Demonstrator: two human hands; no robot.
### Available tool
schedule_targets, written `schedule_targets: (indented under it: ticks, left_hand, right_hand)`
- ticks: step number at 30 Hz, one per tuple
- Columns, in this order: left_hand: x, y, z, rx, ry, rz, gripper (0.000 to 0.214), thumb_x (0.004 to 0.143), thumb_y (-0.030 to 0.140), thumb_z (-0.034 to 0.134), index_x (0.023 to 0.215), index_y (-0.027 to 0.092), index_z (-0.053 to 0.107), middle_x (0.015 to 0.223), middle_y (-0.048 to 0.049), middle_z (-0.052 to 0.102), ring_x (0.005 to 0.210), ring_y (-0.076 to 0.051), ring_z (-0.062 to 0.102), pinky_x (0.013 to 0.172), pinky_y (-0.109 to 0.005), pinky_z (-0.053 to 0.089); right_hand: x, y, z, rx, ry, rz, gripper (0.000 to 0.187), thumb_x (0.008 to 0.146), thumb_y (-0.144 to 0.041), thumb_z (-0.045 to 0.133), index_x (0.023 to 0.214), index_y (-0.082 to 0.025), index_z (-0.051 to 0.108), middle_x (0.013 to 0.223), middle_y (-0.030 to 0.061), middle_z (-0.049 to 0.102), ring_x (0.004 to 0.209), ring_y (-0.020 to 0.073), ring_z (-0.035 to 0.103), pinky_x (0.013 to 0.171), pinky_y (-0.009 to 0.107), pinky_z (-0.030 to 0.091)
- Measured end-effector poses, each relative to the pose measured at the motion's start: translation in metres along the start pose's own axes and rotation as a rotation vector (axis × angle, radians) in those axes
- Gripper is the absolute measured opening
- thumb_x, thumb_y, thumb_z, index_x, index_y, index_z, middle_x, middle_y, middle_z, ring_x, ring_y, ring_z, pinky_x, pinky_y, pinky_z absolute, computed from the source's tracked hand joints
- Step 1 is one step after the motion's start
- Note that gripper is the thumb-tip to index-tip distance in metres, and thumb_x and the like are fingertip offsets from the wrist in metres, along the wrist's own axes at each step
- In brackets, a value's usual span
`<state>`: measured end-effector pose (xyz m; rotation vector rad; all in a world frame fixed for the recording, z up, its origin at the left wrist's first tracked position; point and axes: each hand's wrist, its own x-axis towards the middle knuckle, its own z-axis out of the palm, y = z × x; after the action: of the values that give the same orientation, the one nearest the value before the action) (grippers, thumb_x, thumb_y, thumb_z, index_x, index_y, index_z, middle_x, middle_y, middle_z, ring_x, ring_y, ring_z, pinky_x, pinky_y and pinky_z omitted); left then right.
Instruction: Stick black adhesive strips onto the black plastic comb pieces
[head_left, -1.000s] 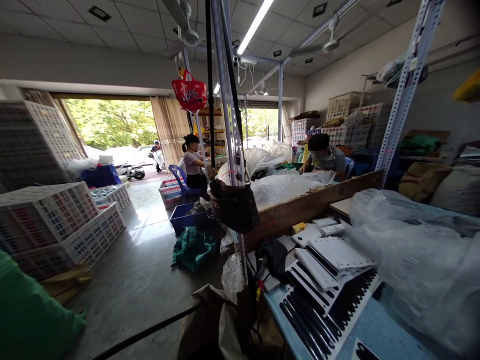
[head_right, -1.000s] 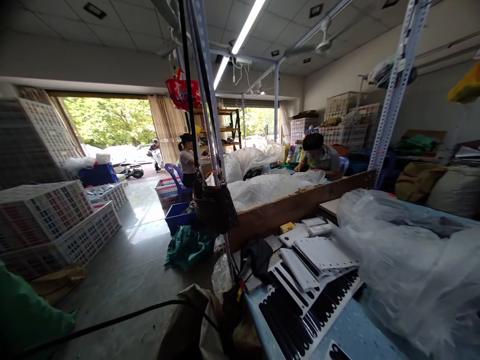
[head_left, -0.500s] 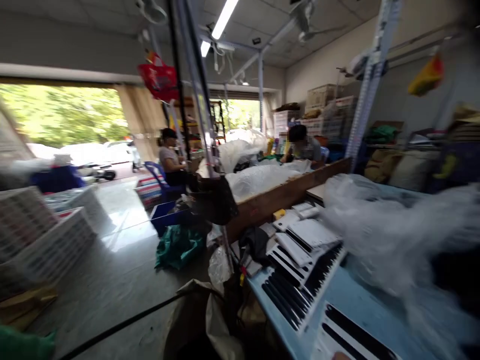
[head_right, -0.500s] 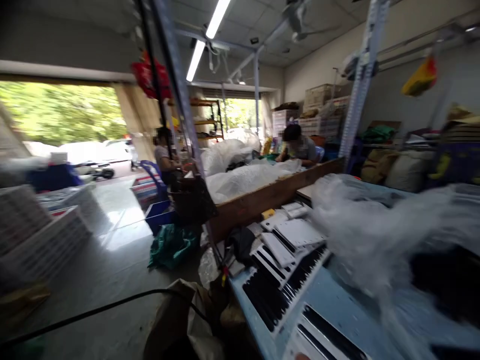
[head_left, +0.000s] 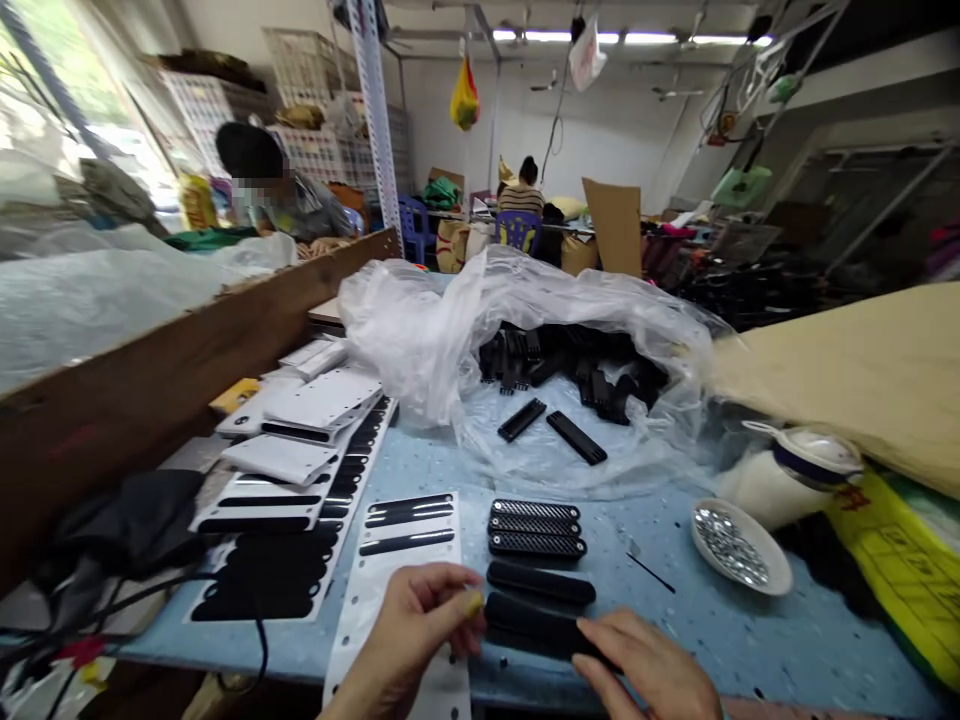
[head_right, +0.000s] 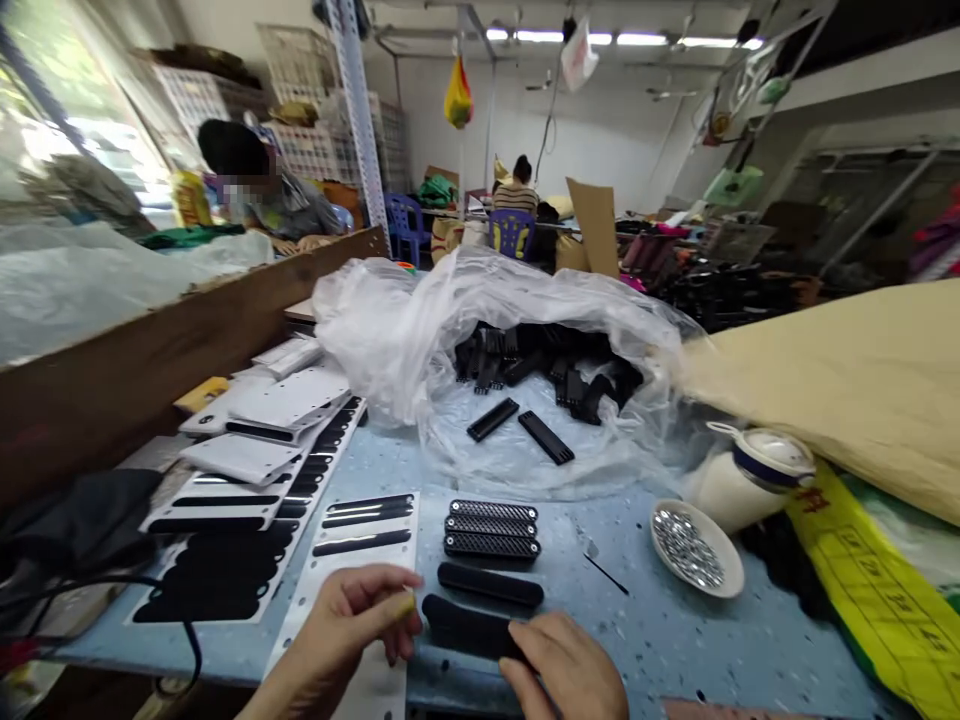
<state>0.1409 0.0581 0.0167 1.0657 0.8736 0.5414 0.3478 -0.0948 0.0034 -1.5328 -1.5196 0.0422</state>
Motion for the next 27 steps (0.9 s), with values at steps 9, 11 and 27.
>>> schedule_targets:
  ticks: [9, 11, 27]
  left_hand:
    - [0.039, 0.010, 0.000, 0.628, -0.015, 0.245, 0.022, 0.081, 0.035, 0.059, 0.080, 0.017, 0.071, 0.076, -0.0042, 0.074, 0.074, -0.022, 0.068, 0.069, -0.028, 0.051]
    - [0.043, 0.008, 0.004, 0.700, -0.065, 0.271, 0.022, 0.082, 0.034, 0.056, 0.082, 0.018, 0.071, 0.076, -0.0037, 0.074, 0.073, -0.022, 0.068, 0.069, -0.028, 0.051]
    - [0.071, -0.002, 0.008, 0.855, 0.044, 0.313, 0.019, 0.072, 0.030, 0.060, 0.084, 0.019, 0.070, 0.074, -0.0018, 0.074, 0.067, -0.021, 0.069, 0.067, -0.030, 0.053]
  right_hand:
    - [0.025, 0.047, -0.024, 0.155, -0.013, 0.466, 0.010, 0.077, -0.025, 0.070, 0.081, -0.018, 0.077, 0.074, 0.0050, 0.074, 0.065, 0.0207, 0.068, 0.057, 0.026, 0.055]
    - [0.025, 0.049, -0.014, 0.199, -0.076, 0.519, 0.010, 0.077, -0.022, 0.068, 0.081, -0.018, 0.077, 0.075, 0.0048, 0.074, 0.068, 0.0206, 0.069, 0.061, 0.027, 0.055]
    - [0.044, 0.070, 0.000, 0.108, -0.051, 0.294, 0.014, 0.079, -0.016, 0.068, 0.090, -0.018, 0.076, 0.087, 0.0086, 0.076, 0.081, 0.0221, 0.071, 0.075, 0.032, 0.058]
